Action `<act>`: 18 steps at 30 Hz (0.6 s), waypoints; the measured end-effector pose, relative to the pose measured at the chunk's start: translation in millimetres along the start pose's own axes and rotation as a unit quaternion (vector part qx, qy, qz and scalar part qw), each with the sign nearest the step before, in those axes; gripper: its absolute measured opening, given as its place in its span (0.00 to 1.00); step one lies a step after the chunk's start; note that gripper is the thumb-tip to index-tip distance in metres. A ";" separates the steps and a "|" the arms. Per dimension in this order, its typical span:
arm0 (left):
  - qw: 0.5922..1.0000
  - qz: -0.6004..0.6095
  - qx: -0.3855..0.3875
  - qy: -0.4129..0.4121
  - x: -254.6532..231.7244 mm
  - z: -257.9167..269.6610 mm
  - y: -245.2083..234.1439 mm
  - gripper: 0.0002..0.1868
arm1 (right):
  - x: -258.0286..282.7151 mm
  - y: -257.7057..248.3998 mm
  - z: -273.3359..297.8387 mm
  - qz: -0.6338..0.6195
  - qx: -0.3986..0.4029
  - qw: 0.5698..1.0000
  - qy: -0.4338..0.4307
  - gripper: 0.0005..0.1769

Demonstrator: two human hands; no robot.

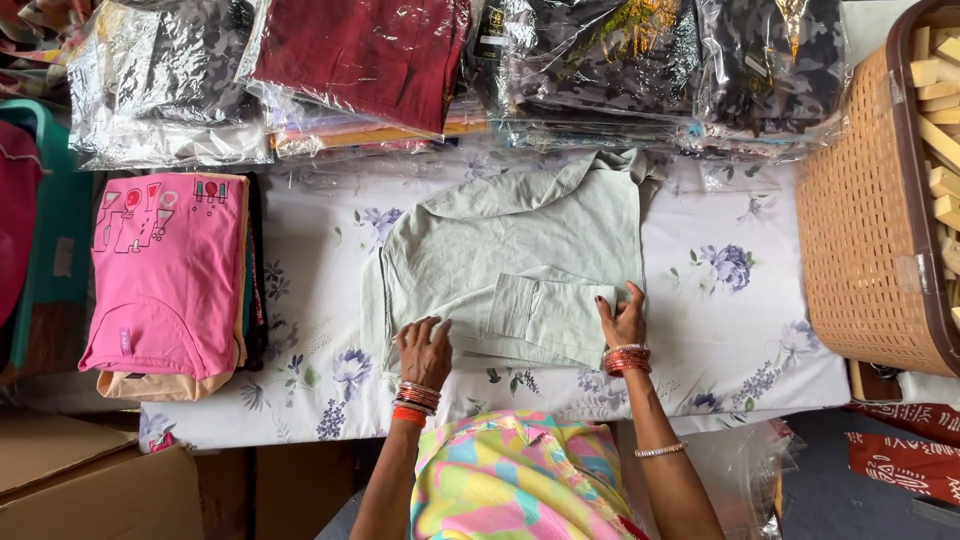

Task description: Folding and unfolding various items of clothing on a table.

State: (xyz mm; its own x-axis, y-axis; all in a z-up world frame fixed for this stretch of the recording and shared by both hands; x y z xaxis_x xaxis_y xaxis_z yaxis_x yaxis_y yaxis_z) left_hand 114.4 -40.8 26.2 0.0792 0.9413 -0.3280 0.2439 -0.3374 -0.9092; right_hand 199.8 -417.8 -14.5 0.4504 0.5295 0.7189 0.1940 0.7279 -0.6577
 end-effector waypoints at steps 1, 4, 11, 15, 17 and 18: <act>0.999 0.030 -0.004 0.014 -4.1 -1.0 4.5 0.18 | -2.8 3.7 -4.5 0.044 -0.006 0.999 0.014 0.42; 0.998 -0.009 0.051 -0.034 -3.3 4.7 24.6 0.18 | -17.7 13.7 -16.3 -0.007 -0.060 0.980 -0.189 0.39; 0.991 -0.078 0.025 -0.101 -18.8 8.0 15.5 0.19 | 15.4 -1.8 -9.1 -0.083 -0.044 0.984 -0.152 0.32; 0.984 -0.089 0.079 -0.136 -20.2 4.6 25.3 0.20 | 5.8 2.2 -7.8 -0.041 -0.006 0.993 -0.112 0.35; 0.980 -0.084 0.109 -0.146 -24.0 -0.4 40.1 0.21 | 7.5 -3.9 -2.1 -0.054 -0.001 0.992 -0.116 0.37; 0.990 -0.045 0.087 -0.102 -28.1 -3.6 46.5 0.23 | 7.5 -5.2 2.1 -0.051 -0.008 0.989 -0.136 0.39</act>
State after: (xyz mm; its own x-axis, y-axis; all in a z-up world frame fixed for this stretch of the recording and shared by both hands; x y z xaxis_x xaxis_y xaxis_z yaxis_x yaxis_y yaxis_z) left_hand 127.0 -83.0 -6.0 -0.1374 0.9524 -0.2723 0.0698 -0.2649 -0.9618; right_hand 200.3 -416.7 -5.2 0.1767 0.5530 0.8142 0.2414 0.7776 -0.5805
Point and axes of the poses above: each hand's wrist, its own z-axis away from the middle knuckle, its own y-axis out of the palm, x = y × z, the point moved 2 cm from there along -z, towards the middle knuckle, and after that the axes turned 5 degrees about -x, right-handed, at the moved point
